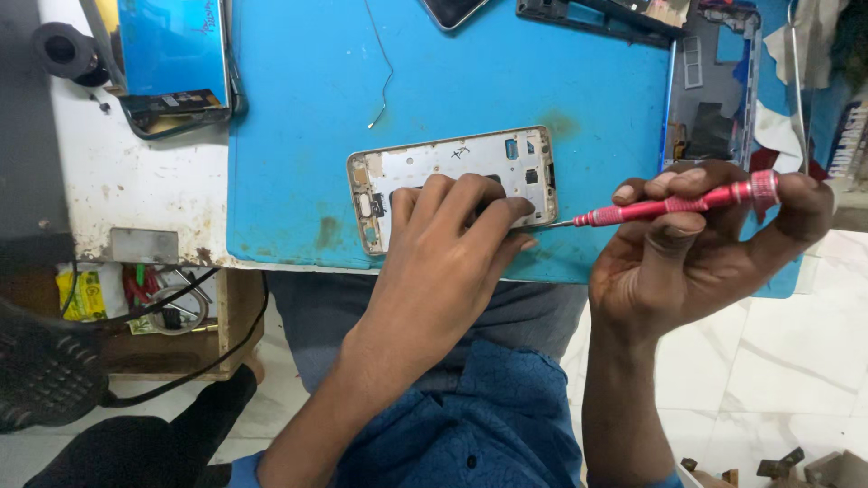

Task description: The person removes the back cover of a gold Samsung smartphone and uses a red screwdriver to unscrew multiple screws from the internal metal frame. The person works on a blue mat in a cluttered workspace containing other phone parts and tools.

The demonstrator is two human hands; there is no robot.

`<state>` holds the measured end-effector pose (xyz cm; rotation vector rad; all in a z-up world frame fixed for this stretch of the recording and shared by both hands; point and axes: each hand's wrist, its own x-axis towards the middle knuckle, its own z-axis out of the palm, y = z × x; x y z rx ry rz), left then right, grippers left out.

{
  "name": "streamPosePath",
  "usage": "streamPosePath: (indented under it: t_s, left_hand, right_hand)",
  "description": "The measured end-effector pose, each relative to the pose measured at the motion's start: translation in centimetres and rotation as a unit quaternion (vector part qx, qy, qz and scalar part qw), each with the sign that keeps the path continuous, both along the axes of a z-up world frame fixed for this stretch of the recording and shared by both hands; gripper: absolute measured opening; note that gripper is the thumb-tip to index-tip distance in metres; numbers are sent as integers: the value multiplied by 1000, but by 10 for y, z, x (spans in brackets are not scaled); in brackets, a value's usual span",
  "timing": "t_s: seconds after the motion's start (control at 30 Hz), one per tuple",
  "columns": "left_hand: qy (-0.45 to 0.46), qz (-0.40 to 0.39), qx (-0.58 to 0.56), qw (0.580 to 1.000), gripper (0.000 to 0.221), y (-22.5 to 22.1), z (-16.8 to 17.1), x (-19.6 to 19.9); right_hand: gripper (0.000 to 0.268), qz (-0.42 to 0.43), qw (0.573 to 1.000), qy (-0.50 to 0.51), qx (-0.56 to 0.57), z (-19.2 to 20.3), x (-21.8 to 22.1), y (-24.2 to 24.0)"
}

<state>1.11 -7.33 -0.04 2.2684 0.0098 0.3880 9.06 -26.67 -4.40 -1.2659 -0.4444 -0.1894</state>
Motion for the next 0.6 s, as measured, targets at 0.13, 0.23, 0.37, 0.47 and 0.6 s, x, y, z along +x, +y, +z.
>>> streamPosePath:
  t_s: [0.13, 0.23, 0.37, 0.47, 0.6]
  left_hand:
    - [-13, -1, 19, 1000, 21, -3, 0, 3]
    - [-31, -21, 69, 997, 22, -5, -2, 2]
    - [-60, -47, 141, 987, 24, -2, -1, 2]
    - [-67, -42, 162, 984, 23, -4, 0, 2]
    - [-52, -24, 196, 979, 24, -7, 3, 4]
  right_hand:
    - [40, -5, 1000, -11, -15, -2, 1, -2]
    - [38, -30, 998, -31, -52, 2, 2, -3]
    - [38, -60, 990, -79, -97, 1, 5, -1]
    - [39, -65, 988, -92, -103, -4, 3, -2]
    - [40, -70, 984, -107, -125, -4, 4, -2]
